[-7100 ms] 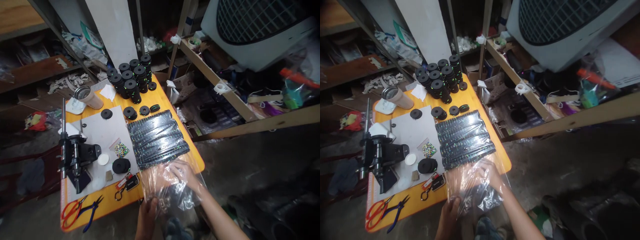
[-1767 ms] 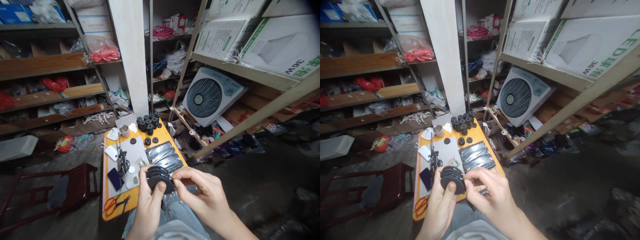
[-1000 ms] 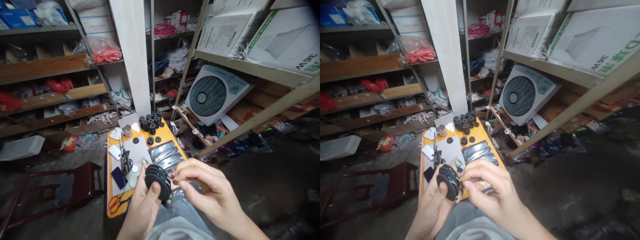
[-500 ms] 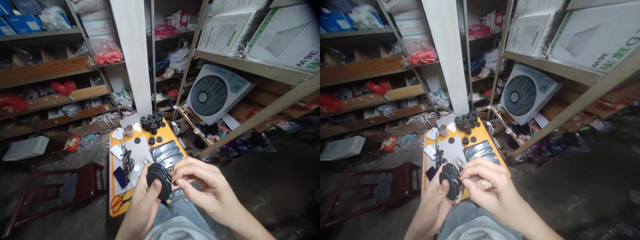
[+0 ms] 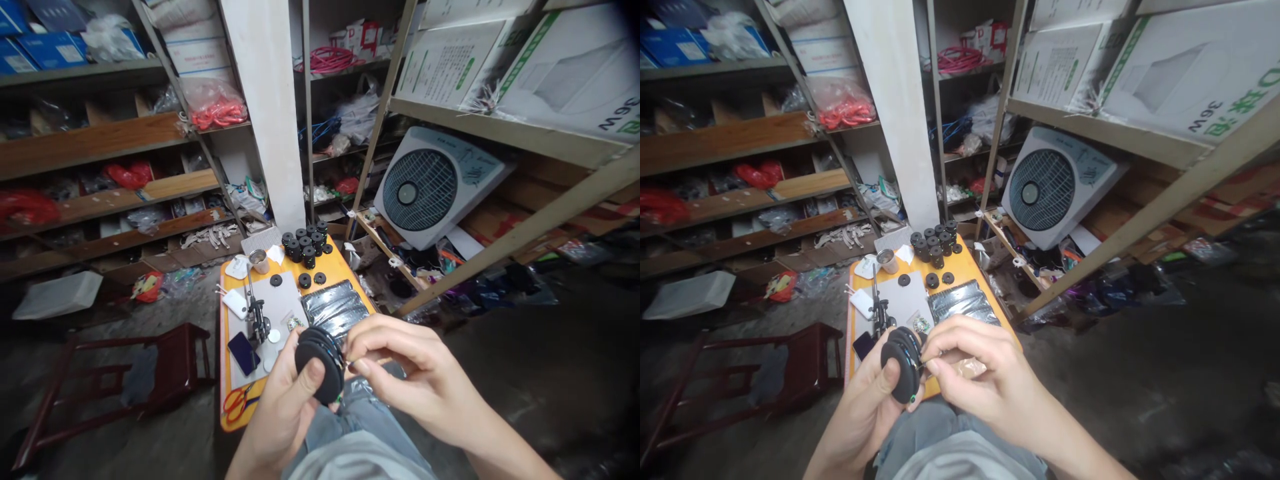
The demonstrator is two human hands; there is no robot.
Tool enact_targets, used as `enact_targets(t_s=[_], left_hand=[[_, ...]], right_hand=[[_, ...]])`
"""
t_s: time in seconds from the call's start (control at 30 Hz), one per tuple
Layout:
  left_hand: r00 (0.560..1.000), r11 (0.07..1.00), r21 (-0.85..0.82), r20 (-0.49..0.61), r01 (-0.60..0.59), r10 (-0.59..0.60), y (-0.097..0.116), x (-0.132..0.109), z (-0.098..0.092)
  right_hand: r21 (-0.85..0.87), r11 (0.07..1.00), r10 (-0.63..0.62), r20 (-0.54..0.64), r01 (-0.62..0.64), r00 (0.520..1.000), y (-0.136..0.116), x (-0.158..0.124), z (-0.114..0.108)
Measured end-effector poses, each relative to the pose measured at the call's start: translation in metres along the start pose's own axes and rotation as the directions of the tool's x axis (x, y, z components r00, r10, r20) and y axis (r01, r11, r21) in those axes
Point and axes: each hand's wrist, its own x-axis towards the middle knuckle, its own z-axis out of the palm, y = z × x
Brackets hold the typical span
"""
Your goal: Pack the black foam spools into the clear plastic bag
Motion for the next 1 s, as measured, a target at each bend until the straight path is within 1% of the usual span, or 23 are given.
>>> enact_targets(t_s=[0.23, 0.4, 0.57, 0.8, 0.9, 1.0], left_hand=[[0.999, 0.999, -0.016, -0.022, 0.027, -0.027, 0.002, 0.003, 0.004], [0.999, 0.999, -0.01, 0.024, 0.046, -0.046, 0.004, 0.005, 0.004], [0.998, 0.998, 0.019, 0.001, 0.065, -0.065, 0.006, 0.007, 0.005], [0.997, 0.997, 0.003, 0.007, 0.072, -0.072, 0.009, 0.01, 0.009], [0.997, 0.997, -0.019, -0.019, 0.071, -0.072, 0.01, 0.011, 0.011], [0.995, 0.996, -0.068, -0.068, 0.062, -0.067, 0.009, 0.012, 0.012]], right_hand=[[-0.01, 1.0, 0.004, 0.034, -0.004, 0.999, 0.0, 0.003, -0.004], [0.003, 1.0, 0.029, 0.088, -0.029, 0.996, 0.001, 0.007, -0.009], [-0.044, 0.999, 0.016, 0.121, -0.011, 0.993, 0.001, 0.01, -0.013], [-0.128, 0.991, -0.01, 0.143, 0.029, 0.99, 0.0, 0.012, -0.014], [-0.182, 0.98, -0.052, 0.136, 0.076, 0.989, 0.001, 0.01, -0.012], [-0.276, 0.945, -0.157, 0.095, 0.178, 0.983, 0.001, 0.009, -0.007]])
